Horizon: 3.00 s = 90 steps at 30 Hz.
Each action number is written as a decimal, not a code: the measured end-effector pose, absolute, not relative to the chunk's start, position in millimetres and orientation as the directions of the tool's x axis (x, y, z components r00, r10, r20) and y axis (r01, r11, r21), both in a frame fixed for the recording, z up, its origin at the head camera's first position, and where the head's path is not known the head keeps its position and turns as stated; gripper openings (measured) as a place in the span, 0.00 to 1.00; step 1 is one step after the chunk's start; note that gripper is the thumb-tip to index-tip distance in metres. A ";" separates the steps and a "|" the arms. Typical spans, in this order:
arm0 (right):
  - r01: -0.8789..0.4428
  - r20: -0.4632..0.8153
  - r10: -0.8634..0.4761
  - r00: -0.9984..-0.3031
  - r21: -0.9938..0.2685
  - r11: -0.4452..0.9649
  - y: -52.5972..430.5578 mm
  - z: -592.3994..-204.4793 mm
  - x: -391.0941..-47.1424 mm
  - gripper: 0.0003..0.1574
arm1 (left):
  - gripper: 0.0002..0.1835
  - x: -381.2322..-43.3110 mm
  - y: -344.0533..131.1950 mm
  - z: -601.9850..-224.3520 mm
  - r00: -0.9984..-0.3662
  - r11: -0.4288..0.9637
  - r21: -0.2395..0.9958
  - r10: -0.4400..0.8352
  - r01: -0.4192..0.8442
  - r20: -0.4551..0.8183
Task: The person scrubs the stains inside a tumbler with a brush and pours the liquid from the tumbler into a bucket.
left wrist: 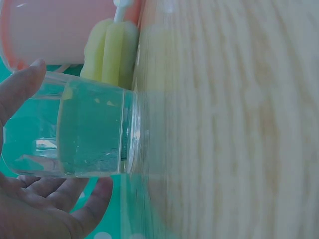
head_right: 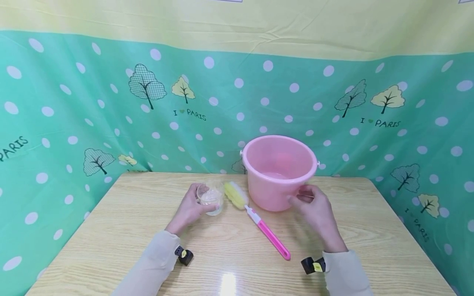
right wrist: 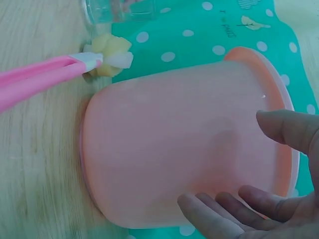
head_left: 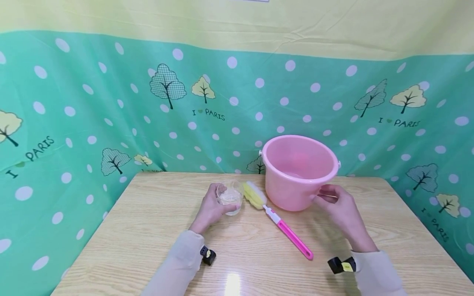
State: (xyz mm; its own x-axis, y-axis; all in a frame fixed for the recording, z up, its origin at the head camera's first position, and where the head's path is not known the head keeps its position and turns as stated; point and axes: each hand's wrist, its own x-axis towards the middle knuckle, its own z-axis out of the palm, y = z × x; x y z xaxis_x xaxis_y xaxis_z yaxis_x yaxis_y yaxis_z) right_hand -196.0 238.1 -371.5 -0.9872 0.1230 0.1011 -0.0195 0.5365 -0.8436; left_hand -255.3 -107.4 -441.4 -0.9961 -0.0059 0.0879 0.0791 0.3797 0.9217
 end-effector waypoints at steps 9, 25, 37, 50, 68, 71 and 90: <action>-0.047 0.142 0.161 -0.977 -0.873 0.486 240.8 -368.6 -197.5 0.50 | 0.42 -255.6 -106.9 -442.3 -0.997 0.391 0.918 -0.010 0.070 0.081; -0.125 0.193 0.162 -0.968 -0.925 0.358 237.6 -367.6 -206.7 0.45 | 0.43 -255.8 -107.2 -441.4 -0.997 0.384 0.921 -0.010 0.069 0.079; -0.103 0.177 0.199 -0.964 -0.936 0.335 236.9 -368.6 -213.6 0.45 | 0.43 -255.5 -107.2 -442.1 -0.997 0.381 0.922 -0.015 0.066 0.077; -0.124 0.194 0.207 -0.959 -0.942 0.311 236.8 -375.3 -216.6 0.44 | 0.46 -254.7 -104.4 -441.5 -0.997 0.372 0.926 -0.024 0.060 0.074; -0.141 0.204 0.206 -0.957 -0.949 0.283 234.0 -376.6 -219.2 0.44 | 0.50 -255.5 -105.0 -441.1 -0.999 0.375 0.927 -0.008 0.027 0.033; -0.147 0.209 0.200 -0.957 -0.947 0.286 234.9 -376.0 -219.1 0.44 | 0.49 -254.7 -104.0 -440.3 -0.999 0.364 0.931 -0.012 0.027 0.034; -0.155 0.216 0.191 -0.957 -0.944 0.291 233.8 -375.3 -217.3 0.40 | 0.50 -254.2 -102.5 -439.4 -0.999 0.377 0.926 -0.031 0.023 0.037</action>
State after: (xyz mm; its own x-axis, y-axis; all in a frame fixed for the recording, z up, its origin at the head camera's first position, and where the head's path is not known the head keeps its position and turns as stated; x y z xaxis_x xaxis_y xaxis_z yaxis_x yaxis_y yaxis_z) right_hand -217.3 233.8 -375.3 -0.9574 0.1911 0.2164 -0.1552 0.2912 -0.9440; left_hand -254.2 -102.5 -439.4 -0.9988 -0.0314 0.0375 0.0229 0.3771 0.9259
